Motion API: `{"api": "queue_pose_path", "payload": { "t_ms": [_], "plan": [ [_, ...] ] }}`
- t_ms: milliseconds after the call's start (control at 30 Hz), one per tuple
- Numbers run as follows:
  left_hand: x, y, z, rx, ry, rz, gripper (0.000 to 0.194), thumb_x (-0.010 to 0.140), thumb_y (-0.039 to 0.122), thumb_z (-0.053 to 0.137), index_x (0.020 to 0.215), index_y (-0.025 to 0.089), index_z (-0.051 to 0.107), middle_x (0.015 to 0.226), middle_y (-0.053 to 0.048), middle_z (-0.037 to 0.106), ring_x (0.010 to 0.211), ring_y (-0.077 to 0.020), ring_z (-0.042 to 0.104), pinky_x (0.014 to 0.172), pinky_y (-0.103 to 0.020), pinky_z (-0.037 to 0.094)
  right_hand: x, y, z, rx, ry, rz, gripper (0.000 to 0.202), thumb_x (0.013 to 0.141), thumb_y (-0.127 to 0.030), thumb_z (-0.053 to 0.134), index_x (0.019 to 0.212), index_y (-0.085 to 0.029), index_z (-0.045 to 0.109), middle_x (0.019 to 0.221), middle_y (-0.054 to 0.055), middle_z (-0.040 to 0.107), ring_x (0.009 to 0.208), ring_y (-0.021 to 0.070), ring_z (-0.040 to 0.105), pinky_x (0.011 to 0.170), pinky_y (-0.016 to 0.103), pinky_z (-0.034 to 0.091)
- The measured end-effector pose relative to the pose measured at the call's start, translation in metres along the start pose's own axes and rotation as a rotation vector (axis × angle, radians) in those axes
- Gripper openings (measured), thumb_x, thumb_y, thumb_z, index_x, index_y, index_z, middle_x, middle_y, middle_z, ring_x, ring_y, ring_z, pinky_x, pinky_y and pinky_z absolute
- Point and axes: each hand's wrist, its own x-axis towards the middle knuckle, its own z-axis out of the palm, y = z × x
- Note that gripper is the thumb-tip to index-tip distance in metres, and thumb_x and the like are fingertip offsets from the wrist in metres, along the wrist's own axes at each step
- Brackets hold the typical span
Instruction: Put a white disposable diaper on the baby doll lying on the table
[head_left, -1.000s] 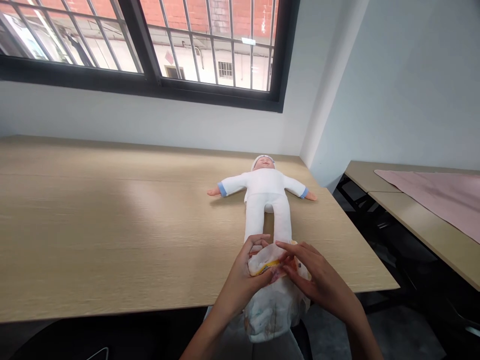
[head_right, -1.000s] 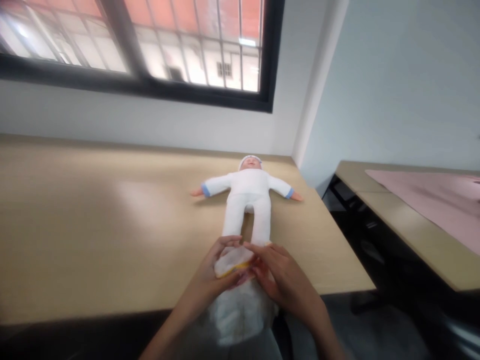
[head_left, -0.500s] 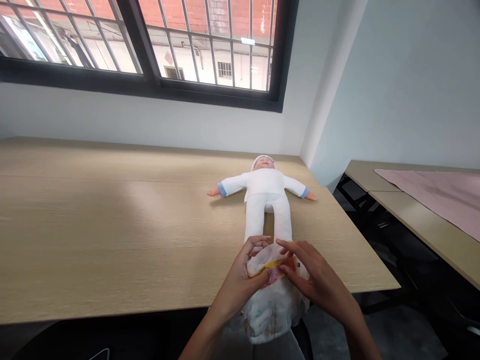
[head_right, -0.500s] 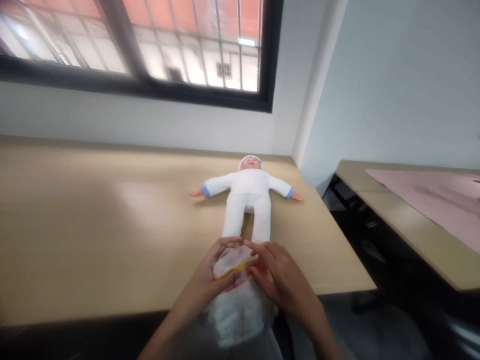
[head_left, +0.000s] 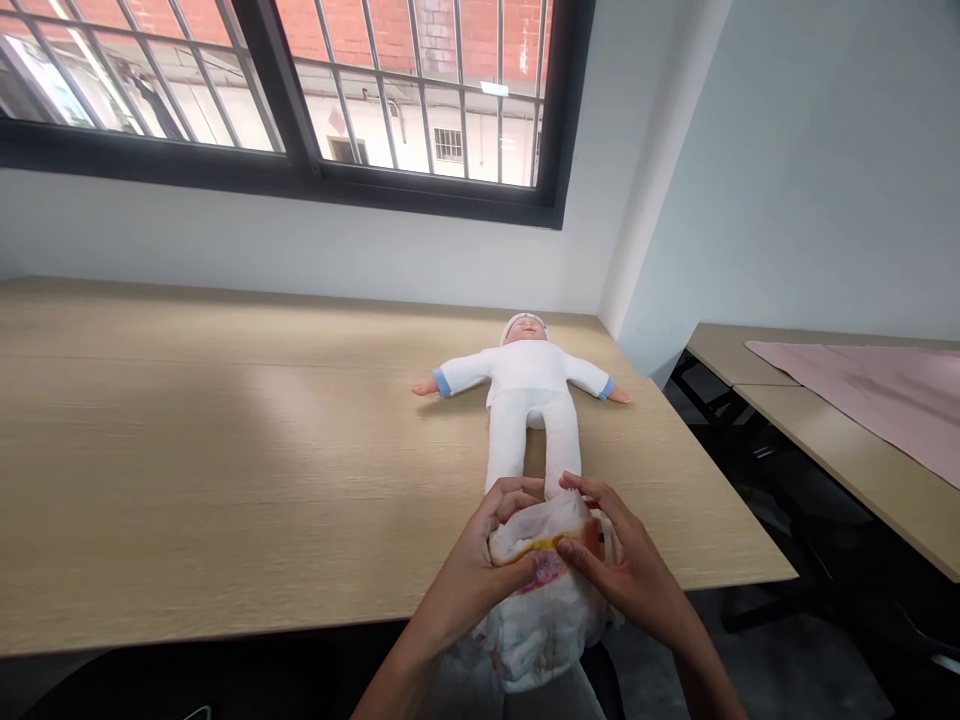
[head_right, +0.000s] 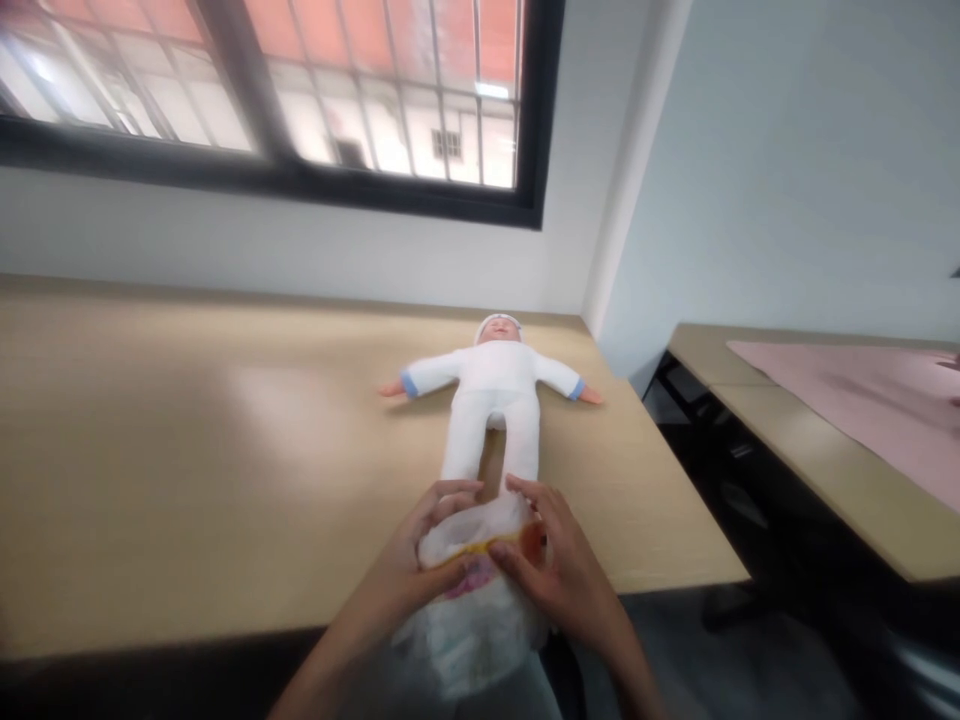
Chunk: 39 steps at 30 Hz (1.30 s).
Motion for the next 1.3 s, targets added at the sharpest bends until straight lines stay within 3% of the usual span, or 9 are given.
{"api": "queue_pose_path", "payload": {
  "t_ms": [167, 300, 533, 733, 833, 933, 1067, 1200, 1300],
  "plan": [
    [0.0, 0.002, -0.001, 0.042, 0.124, 0.014, 0.041, 0.072, 0.03, 0.069, 0.109, 0.024, 0.053, 0.111, -0.004, 0.06, 0.099, -0.0203, 0.058, 0.077, -0.026, 0.049, -0.002, 0.008, 0.005, 0.052, 0.198, 0.027, 0.049, 0.085, -0.037, 0.057, 0.13, -0.024, 0.042, 0.13, 0.01, 0.048, 0.12, 0.0226, 0.047, 0.1, 0.042, 0.043],
    [0.002, 0.002, -0.001, 0.052, 0.181, -0.015, 0.041, 0.072, 0.033, 0.067, 0.109, 0.023, 0.052, 0.106, -0.004, 0.062, 0.093, -0.0204, 0.061, 0.076, -0.029, 0.05, -0.008, 0.021, 0.01, 0.06, 0.337, 0.055, 0.05, 0.082, -0.038, 0.061, 0.127, -0.023, 0.046, 0.125, 0.01, 0.051, 0.112, 0.0226, 0.052, 0.095, 0.04, 0.047],
    [0.0, 0.0, -0.001, 0.062, 0.175, 0.06, 0.041, 0.073, 0.034, 0.068, 0.11, 0.023, 0.053, 0.102, -0.004, 0.062, 0.094, -0.0197, 0.06, 0.08, -0.029, 0.05, -0.017, 0.029, 0.023, 0.415, 0.177, 0.186, 0.06, 0.085, -0.051, 0.051, 0.134, -0.019, 0.038, 0.119, 0.014, 0.056, 0.099, 0.0211, 0.061, 0.081, 0.033, 0.054],
    [-0.032, 0.004, 0.008, 0.091, -0.01, 0.092, 0.032, 0.075, 0.031, 0.068, 0.105, 0.027, 0.06, 0.107, -0.004, 0.063, 0.099, -0.0222, 0.059, 0.078, -0.028, 0.049, -0.039, 0.013, 0.015, 0.615, -0.064, 0.072, 0.063, 0.076, -0.061, 0.058, 0.128, -0.027, 0.049, 0.126, 0.011, 0.056, 0.116, 0.027, 0.054, 0.098, 0.041, 0.044],
    [-0.049, 0.007, 0.019, 0.043, -0.047, 0.022, 0.033, 0.075, 0.033, 0.067, 0.107, 0.03, 0.058, 0.103, -0.003, 0.065, 0.083, -0.0195, 0.062, 0.07, -0.028, 0.049, -0.063, 0.011, 0.015, 0.741, -0.143, 0.153, 0.066, 0.067, -0.065, 0.065, 0.12, -0.028, 0.056, 0.112, 0.009, 0.064, 0.102, 0.0271, 0.062, 0.087, 0.038, 0.051],
    [-0.056, 0.006, 0.027, 0.031, -0.041, -0.028, 0.034, 0.072, 0.034, 0.071, 0.103, 0.029, 0.059, 0.097, -0.002, 0.067, 0.076, -0.018, 0.063, 0.065, -0.027, 0.049, -0.085, 0.014, 0.018, 0.73, -0.113, 0.273, 0.053, 0.067, -0.062, 0.067, 0.103, -0.024, 0.063, 0.092, 0.008, 0.067, 0.082, 0.0247, 0.066, 0.072, 0.036, 0.054],
    [-0.047, -0.008, 0.015, -0.042, 0.141, 0.005, 0.044, 0.061, 0.035, 0.079, 0.1, 0.024, 0.062, 0.093, -0.004, 0.069, 0.088, -0.0235, 0.064, 0.075, -0.031, 0.052, -0.09, 0.027, 0.016, 0.576, 0.06, 0.272, 0.044, 0.075, -0.057, 0.062, 0.102, -0.022, 0.063, 0.098, 0.01, 0.066, 0.088, 0.0259, 0.064, 0.077, 0.038, 0.053],
    [-0.026, -0.027, -0.013, -0.193, 0.532, -0.016, 0.041, 0.071, 0.04, 0.071, 0.107, 0.023, 0.063, 0.117, -0.006, 0.065, 0.118, -0.0274, 0.053, 0.1, -0.035, 0.042, -0.069, 0.038, 0.01, 0.46, 0.135, 0.199, 0.044, 0.083, -0.048, 0.057, 0.119, -0.022, 0.058, 0.118, 0.014, 0.061, 0.107, 0.0282, 0.057, 0.092, 0.041, 0.047],
    [-0.01, -0.041, -0.026, -0.43, 0.56, -0.073, 0.037, 0.076, 0.038, 0.065, 0.11, 0.024, 0.063, 0.121, -0.004, 0.063, 0.126, -0.0267, 0.047, 0.107, -0.037, 0.037, -0.051, 0.038, 0.011, 0.488, 0.078, 0.166, 0.045, 0.085, -0.043, 0.057, 0.125, -0.023, 0.055, 0.124, 0.012, 0.058, 0.109, 0.0263, 0.055, 0.094, 0.04, 0.045]
  ]
}}
